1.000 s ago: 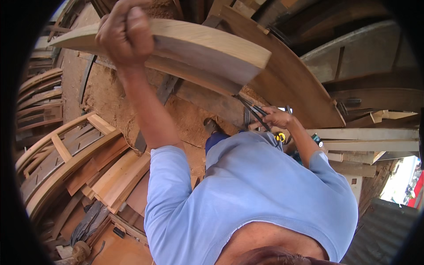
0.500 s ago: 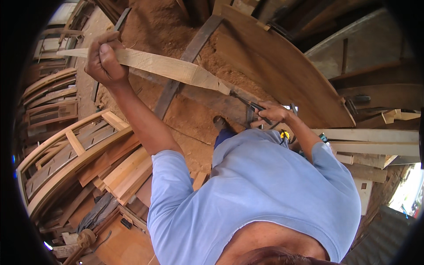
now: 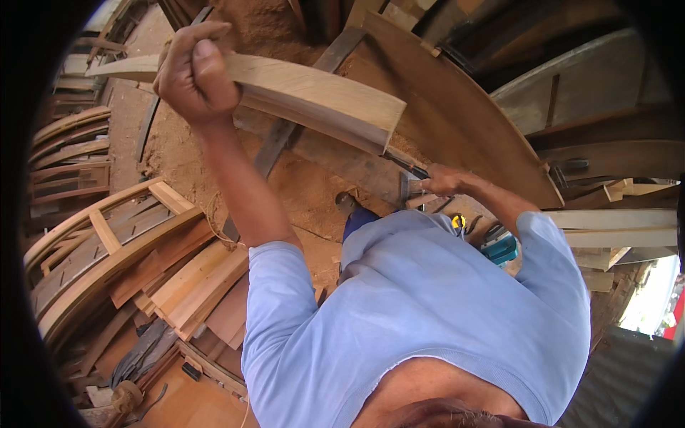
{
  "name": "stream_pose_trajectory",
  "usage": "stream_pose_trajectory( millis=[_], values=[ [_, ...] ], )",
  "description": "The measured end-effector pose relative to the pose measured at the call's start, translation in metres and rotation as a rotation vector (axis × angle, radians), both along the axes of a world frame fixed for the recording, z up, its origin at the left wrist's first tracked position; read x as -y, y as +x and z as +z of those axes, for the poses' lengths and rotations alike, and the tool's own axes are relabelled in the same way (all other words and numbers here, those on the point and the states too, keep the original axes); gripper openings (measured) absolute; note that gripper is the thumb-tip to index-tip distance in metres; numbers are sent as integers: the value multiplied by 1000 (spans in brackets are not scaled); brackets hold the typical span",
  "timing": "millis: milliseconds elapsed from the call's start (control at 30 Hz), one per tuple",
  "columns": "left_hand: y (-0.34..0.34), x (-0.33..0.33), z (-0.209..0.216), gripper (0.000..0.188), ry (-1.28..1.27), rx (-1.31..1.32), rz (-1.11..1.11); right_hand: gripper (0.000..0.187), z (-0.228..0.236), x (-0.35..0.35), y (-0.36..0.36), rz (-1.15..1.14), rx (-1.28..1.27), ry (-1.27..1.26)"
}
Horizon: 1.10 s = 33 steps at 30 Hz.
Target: The person pulls nails from a curved wooden board using pliers, sets it aside to retrieve a straight wooden plank, and then aligns the plank against the curved board on a workbench.
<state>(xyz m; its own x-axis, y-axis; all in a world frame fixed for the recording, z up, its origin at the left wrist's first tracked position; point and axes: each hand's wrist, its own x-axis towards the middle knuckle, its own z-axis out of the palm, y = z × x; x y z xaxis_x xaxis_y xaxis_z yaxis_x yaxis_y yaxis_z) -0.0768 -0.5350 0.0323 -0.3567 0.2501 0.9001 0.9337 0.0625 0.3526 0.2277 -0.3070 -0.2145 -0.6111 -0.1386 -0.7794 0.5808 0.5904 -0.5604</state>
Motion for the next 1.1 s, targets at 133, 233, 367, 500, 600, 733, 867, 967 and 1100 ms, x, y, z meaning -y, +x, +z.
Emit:
stream_pose_trajectory(
  millis=[133, 233, 367, 500, 600, 733, 867, 967, 1100],
  values=[
    [-5, 2, 8, 29, 21, -253, 29, 33, 25, 1, -19, 82, 77, 109],
    [0, -16, 13, 17, -20, -253, 33, 31, 35, -2, -25, 33, 228, 134],
    [12, -21, 29, 1, 23, -256, 35, 30, 69, 2, -58, 121, 322, 240],
    [6, -20, 27, 5, 55, -271, -1, 31, 67, -1, -66, 140, 378, 272],
    [3, -20, 23, 4, 38, -272, -14, 30, 70, 5, -66, 151, 347, 283],
    [0, -19, 24, 4, 52, -286, 2, 30, 38, -8, -36, -81, 238, 78],
    [6, -18, 26, 8, -36, -280, 68, 28, -10, -4, 4, -227, 119, -70],
    [7, -13, 15, 22, 19, -95, 6, 29, -20, 10, 14, -425, 80, -263],
    [1, -12, 3, 28, 57, -31, -4, 26, -53, 8, 27, -293, -105, -290]
  ],
)
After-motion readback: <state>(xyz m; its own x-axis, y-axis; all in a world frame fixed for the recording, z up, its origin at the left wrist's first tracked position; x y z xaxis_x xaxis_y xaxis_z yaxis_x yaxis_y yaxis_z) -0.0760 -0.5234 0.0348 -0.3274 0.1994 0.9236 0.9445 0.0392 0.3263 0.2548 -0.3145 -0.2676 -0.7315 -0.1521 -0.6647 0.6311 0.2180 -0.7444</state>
